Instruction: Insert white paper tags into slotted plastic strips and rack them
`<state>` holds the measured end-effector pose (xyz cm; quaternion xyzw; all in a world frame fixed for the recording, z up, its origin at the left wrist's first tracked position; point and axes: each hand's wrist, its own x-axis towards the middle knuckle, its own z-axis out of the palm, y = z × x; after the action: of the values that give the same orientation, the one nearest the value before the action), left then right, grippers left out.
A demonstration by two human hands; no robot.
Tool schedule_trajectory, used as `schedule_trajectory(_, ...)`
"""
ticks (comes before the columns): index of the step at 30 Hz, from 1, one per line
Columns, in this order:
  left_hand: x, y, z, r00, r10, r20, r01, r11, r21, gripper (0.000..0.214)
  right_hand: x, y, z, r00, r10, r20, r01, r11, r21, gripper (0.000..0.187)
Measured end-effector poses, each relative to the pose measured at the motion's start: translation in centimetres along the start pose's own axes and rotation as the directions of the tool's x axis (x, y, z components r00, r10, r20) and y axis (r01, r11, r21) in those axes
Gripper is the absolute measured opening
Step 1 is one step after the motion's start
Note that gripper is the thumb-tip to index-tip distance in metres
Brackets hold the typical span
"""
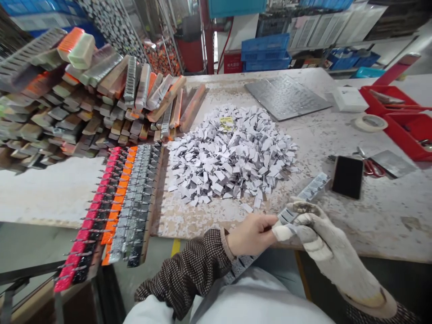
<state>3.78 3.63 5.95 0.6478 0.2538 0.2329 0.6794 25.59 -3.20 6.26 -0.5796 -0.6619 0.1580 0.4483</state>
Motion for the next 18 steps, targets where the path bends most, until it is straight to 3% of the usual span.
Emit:
schedule_trajectory(3,-0.5,-0.1,1.5,0.999,0.046,-0.005,-0.046,0.998,-0.035,0.07,-3.1,1.2,0.3,0.991,0.124,-0.048,-0.121,0.991,0.062,0.026)
schedule_trajectory(7,-0.1,-0.8,2.9,0.991,0.0,0.133,0.023,0.986,-0.167,0.071,-6.4,2.6,1.3,0.983,0.177,-0.046,-0.171,0.979,0.109,0.027)
schedule_trajectory(10,0.7,-1.7,2.7,0.989,-0.144,0.027,0.146,0.956,-0.253,0.074,-6.2,3.0,1.3,0.973,0.183,-0.14,-0.178,0.983,0.051,0.023)
schedule_trajectory(13,0.8,-2.0,2.1,0.98,-0.15,-0.127,0.149,0.989,-0.012,0.072,-4.9,2.8,0.9,0.985,0.135,-0.105,-0.136,0.991,-0.005,0.014)
schedule_trajectory(15,0.3,-1.6,1.8,0.995,-0.077,-0.07,0.09,0.977,0.192,0.066,-4.6,2.5,0.9,0.995,0.09,-0.045,-0.09,0.996,-0.013,0.019)
schedule_trajectory(18,-0.4,-1.2,1.8,0.995,-0.021,0.095,-0.002,0.973,0.233,0.061,-5.2,2.0,1.5,0.992,0.119,-0.032,-0.118,0.992,0.04,0.026)
